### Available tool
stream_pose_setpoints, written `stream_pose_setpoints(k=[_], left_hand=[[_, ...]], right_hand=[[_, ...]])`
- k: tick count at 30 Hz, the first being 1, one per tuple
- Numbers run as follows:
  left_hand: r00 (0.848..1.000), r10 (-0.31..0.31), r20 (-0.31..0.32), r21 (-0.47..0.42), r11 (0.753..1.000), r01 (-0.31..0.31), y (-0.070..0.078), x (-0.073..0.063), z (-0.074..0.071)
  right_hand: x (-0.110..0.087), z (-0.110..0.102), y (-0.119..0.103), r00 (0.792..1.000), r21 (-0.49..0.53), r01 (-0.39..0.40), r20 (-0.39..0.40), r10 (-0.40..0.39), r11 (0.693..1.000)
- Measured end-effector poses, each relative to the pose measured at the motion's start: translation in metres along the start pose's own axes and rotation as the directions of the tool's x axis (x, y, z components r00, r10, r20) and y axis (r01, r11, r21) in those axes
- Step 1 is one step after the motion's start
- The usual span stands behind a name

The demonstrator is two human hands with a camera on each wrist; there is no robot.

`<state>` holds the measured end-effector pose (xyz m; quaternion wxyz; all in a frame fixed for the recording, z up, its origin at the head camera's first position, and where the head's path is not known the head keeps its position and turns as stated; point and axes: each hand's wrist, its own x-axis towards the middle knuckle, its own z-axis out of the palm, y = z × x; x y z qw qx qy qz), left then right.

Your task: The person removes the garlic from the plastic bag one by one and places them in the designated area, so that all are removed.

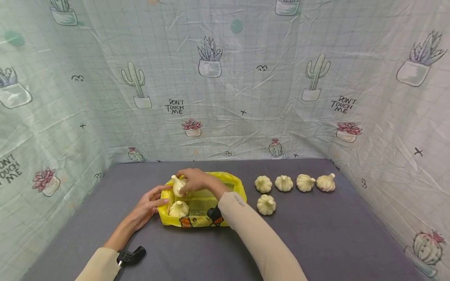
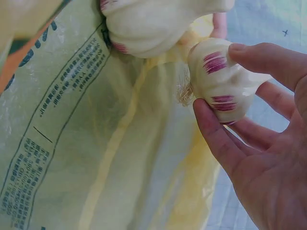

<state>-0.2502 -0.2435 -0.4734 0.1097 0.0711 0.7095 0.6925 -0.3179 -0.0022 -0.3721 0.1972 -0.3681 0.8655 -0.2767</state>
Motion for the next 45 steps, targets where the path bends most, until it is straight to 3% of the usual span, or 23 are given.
stream_pose_setpoints(k=[20, 32, 45], left_hand=[[1.000, -0.001, 0.012, 0.002, 1.000, 0.001, -0.001, 0.001, -0.001], [1.000, -0.008, 0.008, -0.002, 1.000, 0.008, -0.001, 0.003, -0.001], [1.000, -0.016, -0.012, 0.007, 1.000, 0.016, 0.000, 0.002, 0.000]], right_hand=[[-0.027, -0.021, -0.012, 0.993, -0.015, 0.097, -0.062, -0.098, 0.995], [-0.054, -0.032, -0.023, 0.982, 0.038, 0.165, -0.102, -0.160, 0.986], [-0.088, -0.044, -0.028, 0.975, 0.089, 0.184, -0.146, -0.169, 0.979]])
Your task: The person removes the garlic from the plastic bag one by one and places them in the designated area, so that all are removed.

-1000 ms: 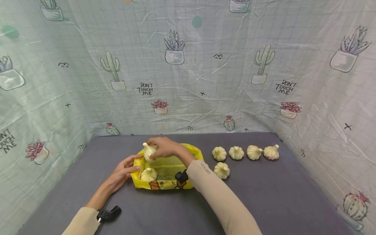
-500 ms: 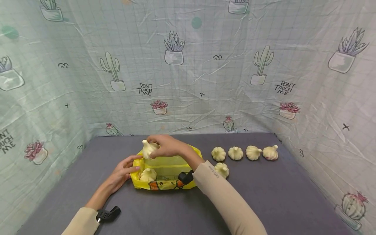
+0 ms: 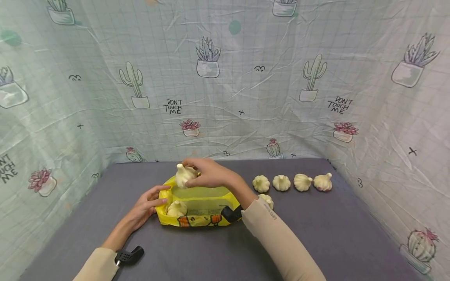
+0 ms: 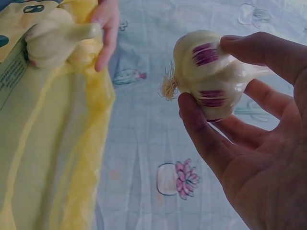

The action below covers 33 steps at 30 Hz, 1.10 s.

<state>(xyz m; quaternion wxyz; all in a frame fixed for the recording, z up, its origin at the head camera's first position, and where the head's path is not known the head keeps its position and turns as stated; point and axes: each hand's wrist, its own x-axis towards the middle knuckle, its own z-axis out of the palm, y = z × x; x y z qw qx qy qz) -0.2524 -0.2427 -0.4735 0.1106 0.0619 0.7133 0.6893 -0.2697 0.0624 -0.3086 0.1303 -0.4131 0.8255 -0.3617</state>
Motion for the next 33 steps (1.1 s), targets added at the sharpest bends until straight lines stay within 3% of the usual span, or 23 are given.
stream_pose_setpoints(k=[21, 28, 33], left_hand=[[1.000, 0.022, 0.021, 0.003, 1.000, -0.022, 0.000, -0.001, -0.001], [0.999, 0.033, 0.034, 0.000, 0.999, -0.033, -0.003, -0.001, -0.002], [0.999, 0.037, 0.037, 0.000, 0.999, -0.037, -0.003, 0.000, -0.003]], right_hand=[[-0.052, -0.022, 0.015, 0.997, 0.029, 0.021, -0.078, -0.018, 0.999], [-0.073, -0.028, 0.021, 0.995, 0.091, -0.010, -0.096, 0.019, 0.996], [-0.090, -0.034, 0.026, 0.990, 0.072, -0.015, -0.141, 0.025, 0.997]])
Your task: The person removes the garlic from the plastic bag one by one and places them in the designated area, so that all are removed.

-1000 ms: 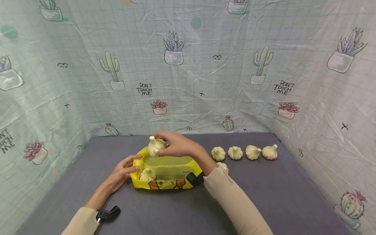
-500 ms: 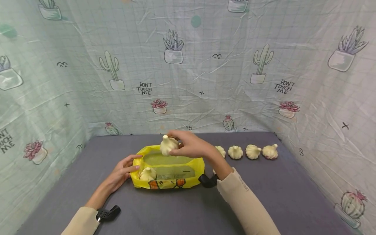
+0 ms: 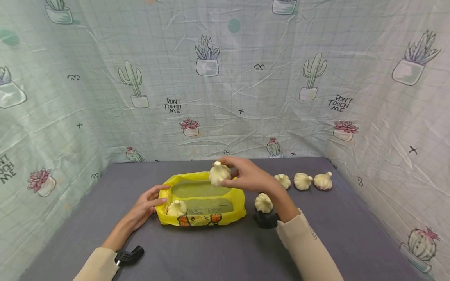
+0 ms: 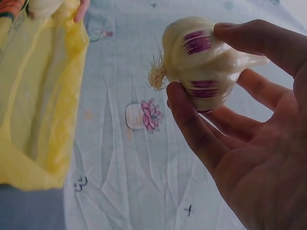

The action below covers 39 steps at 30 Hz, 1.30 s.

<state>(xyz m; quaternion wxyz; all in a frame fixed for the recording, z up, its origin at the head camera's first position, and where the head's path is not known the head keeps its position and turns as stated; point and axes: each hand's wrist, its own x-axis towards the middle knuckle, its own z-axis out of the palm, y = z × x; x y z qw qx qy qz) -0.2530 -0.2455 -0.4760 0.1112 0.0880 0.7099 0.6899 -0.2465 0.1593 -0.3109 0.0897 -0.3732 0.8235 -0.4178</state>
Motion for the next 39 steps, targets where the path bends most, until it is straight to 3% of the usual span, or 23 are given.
stream_pose_setpoints(k=[6, 12, 18, 30, 39], left_hand=[[1.000, -0.005, 0.000, -0.006, 1.000, 0.005, 0.000, 0.000, 0.000], [1.000, -0.013, -0.010, -0.008, 1.000, 0.012, 0.000, 0.001, 0.000], [1.000, -0.020, -0.014, -0.003, 1.000, 0.020, 0.000, 0.002, 0.001], [1.000, -0.020, -0.014, -0.004, 1.000, 0.020, 0.000, 0.001, 0.000], [1.000, -0.018, -0.015, -0.004, 1.000, 0.018, 0.001, 0.001, 0.001]], right_hand=[[-0.016, -0.009, 0.009, 0.998, -0.030, 0.031, -0.057, -0.033, 0.999], [-0.033, -0.018, 0.020, 0.995, 0.001, 0.015, -0.095, -0.015, 1.000], [-0.050, -0.029, 0.032, 0.990, -0.044, 0.002, -0.141, -0.008, 0.999], [-0.079, -0.048, 0.053, 0.975, -0.030, -0.091, -0.206, 0.083, 0.995], [-0.090, -0.055, 0.063, 0.969, -0.022, -0.126, -0.219, 0.118, 0.992]])
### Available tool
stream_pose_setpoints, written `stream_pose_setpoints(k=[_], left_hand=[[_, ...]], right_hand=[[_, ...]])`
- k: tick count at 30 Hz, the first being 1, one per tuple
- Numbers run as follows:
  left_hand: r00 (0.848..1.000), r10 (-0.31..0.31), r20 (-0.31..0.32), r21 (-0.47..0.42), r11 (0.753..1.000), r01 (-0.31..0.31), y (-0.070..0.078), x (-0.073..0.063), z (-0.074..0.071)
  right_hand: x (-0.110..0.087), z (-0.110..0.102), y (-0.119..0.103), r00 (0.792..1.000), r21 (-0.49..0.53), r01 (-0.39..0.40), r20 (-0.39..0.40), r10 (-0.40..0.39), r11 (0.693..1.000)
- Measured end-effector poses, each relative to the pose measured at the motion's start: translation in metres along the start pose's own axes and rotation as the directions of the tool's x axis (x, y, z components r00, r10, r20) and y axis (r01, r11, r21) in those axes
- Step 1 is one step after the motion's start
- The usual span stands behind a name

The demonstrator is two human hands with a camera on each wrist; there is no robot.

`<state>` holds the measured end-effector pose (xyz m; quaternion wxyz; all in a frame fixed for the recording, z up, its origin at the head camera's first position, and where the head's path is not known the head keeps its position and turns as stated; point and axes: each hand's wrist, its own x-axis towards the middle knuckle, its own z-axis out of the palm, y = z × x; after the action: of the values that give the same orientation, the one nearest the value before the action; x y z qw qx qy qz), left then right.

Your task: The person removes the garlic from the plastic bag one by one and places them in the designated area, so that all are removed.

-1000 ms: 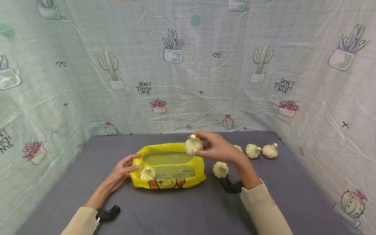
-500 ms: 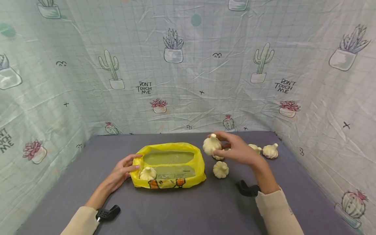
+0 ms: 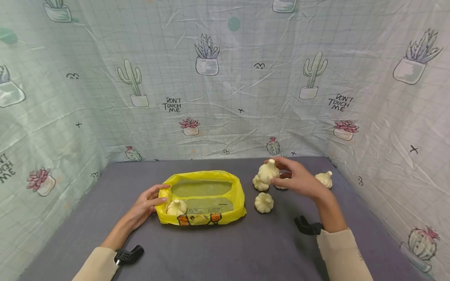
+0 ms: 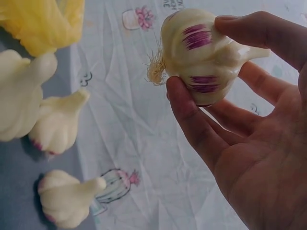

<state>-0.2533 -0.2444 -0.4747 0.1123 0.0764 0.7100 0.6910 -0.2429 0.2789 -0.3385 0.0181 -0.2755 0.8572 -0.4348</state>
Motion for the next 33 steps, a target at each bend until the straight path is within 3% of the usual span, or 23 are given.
stream_pose_setpoints(k=[17, 25, 33], left_hand=[[1.000, -0.009, 0.001, 0.005, 1.000, 0.009, 0.003, 0.003, 0.003], [1.000, -0.004, 0.005, 0.012, 1.000, 0.004, 0.001, 0.001, 0.002], [1.000, -0.012, -0.002, 0.013, 1.000, 0.012, 0.000, 0.001, 0.001]], right_hand=[[-0.016, -0.016, 0.034, 1.000, 0.025, 0.007, -0.015, -0.006, 1.000], [-0.017, -0.019, 0.050, 0.998, 0.065, -0.060, 0.015, 0.060, 0.996], [-0.021, -0.022, 0.069, 0.989, 0.010, -0.144, 0.044, 0.143, 0.990]])
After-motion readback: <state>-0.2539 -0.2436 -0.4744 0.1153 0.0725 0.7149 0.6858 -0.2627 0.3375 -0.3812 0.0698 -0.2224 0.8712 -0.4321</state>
